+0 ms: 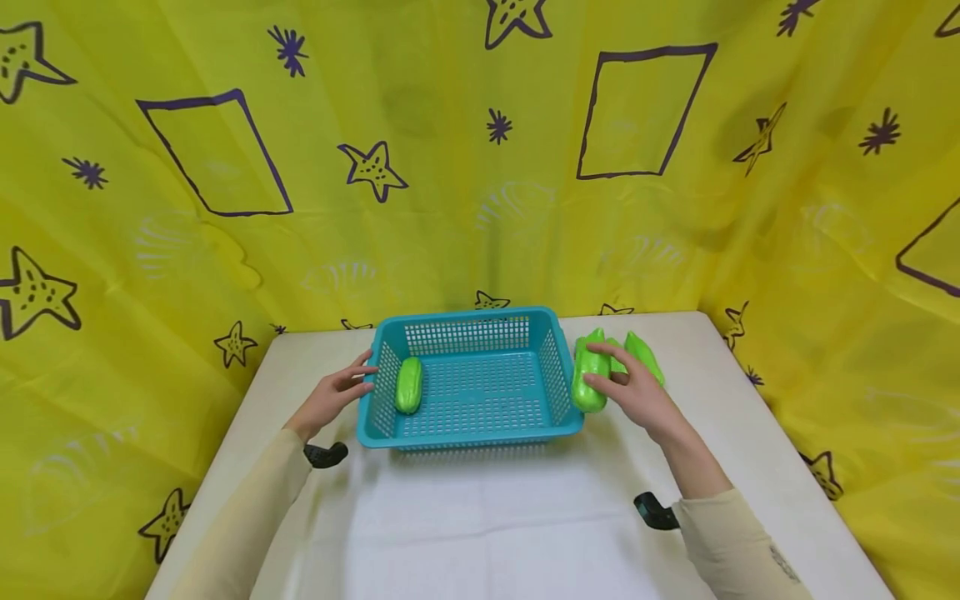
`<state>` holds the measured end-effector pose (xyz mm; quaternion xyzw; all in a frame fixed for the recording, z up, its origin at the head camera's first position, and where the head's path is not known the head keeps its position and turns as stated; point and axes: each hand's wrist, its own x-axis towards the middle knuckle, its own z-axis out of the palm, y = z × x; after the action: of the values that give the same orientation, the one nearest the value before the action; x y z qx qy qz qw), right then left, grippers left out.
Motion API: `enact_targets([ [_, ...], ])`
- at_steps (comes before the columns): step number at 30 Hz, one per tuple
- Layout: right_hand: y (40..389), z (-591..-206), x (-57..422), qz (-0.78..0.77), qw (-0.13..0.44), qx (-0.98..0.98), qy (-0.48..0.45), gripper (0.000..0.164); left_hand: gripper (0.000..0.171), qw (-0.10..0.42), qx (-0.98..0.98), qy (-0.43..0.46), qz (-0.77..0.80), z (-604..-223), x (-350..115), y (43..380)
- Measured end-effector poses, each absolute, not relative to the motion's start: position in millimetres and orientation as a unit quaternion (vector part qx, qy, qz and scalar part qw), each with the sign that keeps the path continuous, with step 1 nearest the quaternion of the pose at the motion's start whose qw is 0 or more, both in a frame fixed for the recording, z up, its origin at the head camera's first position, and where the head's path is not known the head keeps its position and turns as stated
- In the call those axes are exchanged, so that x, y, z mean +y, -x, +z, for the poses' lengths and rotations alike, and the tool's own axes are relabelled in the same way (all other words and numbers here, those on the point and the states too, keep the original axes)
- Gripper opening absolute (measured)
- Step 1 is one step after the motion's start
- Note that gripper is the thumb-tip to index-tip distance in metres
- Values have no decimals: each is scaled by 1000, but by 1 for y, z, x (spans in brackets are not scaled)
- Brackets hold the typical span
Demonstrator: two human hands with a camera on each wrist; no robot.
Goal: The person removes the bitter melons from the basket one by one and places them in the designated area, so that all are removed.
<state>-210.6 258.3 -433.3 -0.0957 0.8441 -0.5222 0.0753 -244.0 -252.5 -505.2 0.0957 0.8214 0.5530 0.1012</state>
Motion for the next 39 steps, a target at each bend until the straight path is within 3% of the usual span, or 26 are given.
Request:
enact_targets([
  [14,202,-474,302,-471,103,872,86,61,51,102,826,-89,547,-504,-253,242],
  [29,204,-510,301,-424,143,887,113,54,51,97,824,-102,550,-504,-253,244],
  [39,213,-512,305,-417,158,888,109,57,50,95,829,-99,542,-505,-253,246],
])
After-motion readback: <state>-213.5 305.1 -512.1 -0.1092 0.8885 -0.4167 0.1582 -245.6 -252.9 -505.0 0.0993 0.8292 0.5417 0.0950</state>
